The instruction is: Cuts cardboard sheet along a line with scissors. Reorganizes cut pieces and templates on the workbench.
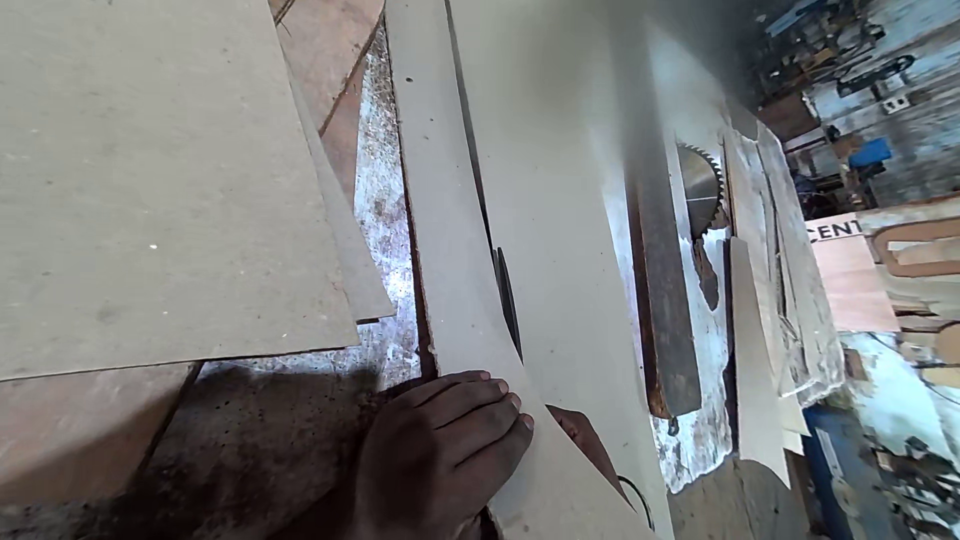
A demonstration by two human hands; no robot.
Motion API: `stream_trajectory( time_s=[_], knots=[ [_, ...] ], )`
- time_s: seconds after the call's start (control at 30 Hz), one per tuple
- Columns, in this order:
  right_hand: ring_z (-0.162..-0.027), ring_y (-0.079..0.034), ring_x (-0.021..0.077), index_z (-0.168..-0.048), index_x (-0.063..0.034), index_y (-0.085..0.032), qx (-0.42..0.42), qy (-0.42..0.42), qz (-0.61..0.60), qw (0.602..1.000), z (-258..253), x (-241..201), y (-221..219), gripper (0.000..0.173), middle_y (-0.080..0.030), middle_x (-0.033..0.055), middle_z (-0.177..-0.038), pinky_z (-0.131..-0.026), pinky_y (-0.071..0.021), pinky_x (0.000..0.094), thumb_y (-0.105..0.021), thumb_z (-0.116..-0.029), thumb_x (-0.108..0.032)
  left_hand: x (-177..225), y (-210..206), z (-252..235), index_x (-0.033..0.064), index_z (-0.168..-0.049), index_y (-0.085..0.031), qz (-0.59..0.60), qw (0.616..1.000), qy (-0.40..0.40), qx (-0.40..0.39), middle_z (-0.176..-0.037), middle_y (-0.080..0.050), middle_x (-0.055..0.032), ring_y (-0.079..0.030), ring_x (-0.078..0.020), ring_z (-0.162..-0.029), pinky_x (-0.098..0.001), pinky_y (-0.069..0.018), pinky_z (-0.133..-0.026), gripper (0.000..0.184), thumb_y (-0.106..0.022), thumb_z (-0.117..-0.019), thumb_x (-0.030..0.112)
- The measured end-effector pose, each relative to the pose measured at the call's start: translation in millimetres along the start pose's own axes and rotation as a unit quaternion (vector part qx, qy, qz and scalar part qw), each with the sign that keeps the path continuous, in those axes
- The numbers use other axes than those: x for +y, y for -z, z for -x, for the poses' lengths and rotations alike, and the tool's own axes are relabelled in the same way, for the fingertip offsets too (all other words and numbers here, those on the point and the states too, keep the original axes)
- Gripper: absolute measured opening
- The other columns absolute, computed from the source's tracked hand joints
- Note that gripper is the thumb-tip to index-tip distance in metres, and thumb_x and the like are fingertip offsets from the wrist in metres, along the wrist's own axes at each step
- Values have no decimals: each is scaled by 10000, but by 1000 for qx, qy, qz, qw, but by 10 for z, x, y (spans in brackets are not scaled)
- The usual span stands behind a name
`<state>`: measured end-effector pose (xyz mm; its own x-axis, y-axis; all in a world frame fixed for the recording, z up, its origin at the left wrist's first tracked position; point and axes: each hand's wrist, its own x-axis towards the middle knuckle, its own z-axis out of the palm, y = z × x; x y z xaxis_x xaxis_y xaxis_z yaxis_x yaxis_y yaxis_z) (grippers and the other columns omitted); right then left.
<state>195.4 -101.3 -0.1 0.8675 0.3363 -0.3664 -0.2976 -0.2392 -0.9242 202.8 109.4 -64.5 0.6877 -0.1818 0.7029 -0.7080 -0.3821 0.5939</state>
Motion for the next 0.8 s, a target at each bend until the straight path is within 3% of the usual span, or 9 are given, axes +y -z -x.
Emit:
stream_trajectory(
  time_s=[0.07, 0.17, 0.3, 0.4, 0.47, 0.53, 0.6, 0.7, 0.8],
  knots=[
    [-692, -566, -134, -884, -94, -666, -2, -4, -4, 1000, -7, -52, -16, 217, -634, -174, -758, -653, -482, 96, -493, -1009, -54, -4, -2, -3, 137, -1082, -700, 1, 1000, 0, -1, -1067, -769, -30, -710, -160, -1097, -305, -540, -1010, 281, -443, -1057, 248],
    [-578, -549, -93, -749, -68, -613, 71, -106, -23, 992, -61, -524, -215, 283, -613, -112, -642, -571, -467, 117, -462, -960, 47, -21, 9, -5, 136, -1080, -696, -1, 1000, -5, -3, -1066, -768, -31, -713, -166, -1091, -303, -544, -1004, 296, -431, -1053, 265],
    [-577, -540, -94, -761, -75, -598, 62, -122, -24, 990, -54, -560, -213, 262, -602, -121, -647, -572, -465, 120, -459, -943, 52, -26, 2, -10, 141, -1068, -702, 3, 1000, -6, 7, -1048, -771, -29, -718, -165, -1075, -299, -547, -994, 284, -435, -1048, 238],
    [-712, -607, -98, -946, -116, -669, -15, -66, -38, 997, -3, -199, 13, 177, -668, -165, -802, -673, -518, 133, -513, -983, -42, -25, -11, -17, 134, -1065, -714, 7, 1000, -6, 20, -1055, -774, -37, -715, -165, -1096, -306, -544, -1012, 274, -451, -1052, 212],
    [-731, -615, -99, -982, -152, -665, -42, -68, -28, 996, -9, -185, 100, 108, -674, -183, -827, -687, -524, 134, -561, -1010, -149, -13, -11, -13, 131, -1075, -717, 13, 1000, -10, 24, -1070, -771, -38, -707, -167, -1117, -310, -535, -1030, 277, -450, -1055, 204],
    [-720, -603, -95, -985, -168, -670, -73, -66, -13, 995, -60, -188, 183, 255, -660, -187, -817, -673, -511, 130, -662, -969, -422, -4, -5, -15, 132, -1085, -714, 24, 999, -12, 29, -1081, -768, -37, -701, -168, -1129, -309, -530, -1039, 274, -447, -1051, 180],
    [-698, -589, -99, -975, -182, -666, -106, -61, 7, 992, -130, -207, 251, 413, -641, -187, -795, -645, -496, 121, -679, -903, -588, -1, -7, -7, 135, -1093, -710, 29, 999, -13, 33, -1092, -765, -36, -695, -165, -1141, -306, -524, -1047, 264, -451, -1055, 169],
    [-625, -556, -89, -900, -200, -661, -108, -69, 25, 991, -219, -245, 290, 408, -611, -178, -723, -571, -464, 119, -713, -868, -603, -10, -6, -10, 131, -1095, -711, 33, 999, -11, 36, -1098, -764, -39, -692, -171, -1153, -318, -523, -1059, 261, -454, -1063, 166],
    [-613, -540, -94, -884, -171, -650, -83, -49, 46, 994, -267, -183, 252, 351, -589, -175, -703, -567, -455, 118, -693, -920, -517, -28, -3, -18, 137, -1092, -706, 26, 999, 0, 38, -1095, -765, -35, -694, -168, -1146, -318, -527, -1048, 282, -429, -1060, 177]
  ],
)
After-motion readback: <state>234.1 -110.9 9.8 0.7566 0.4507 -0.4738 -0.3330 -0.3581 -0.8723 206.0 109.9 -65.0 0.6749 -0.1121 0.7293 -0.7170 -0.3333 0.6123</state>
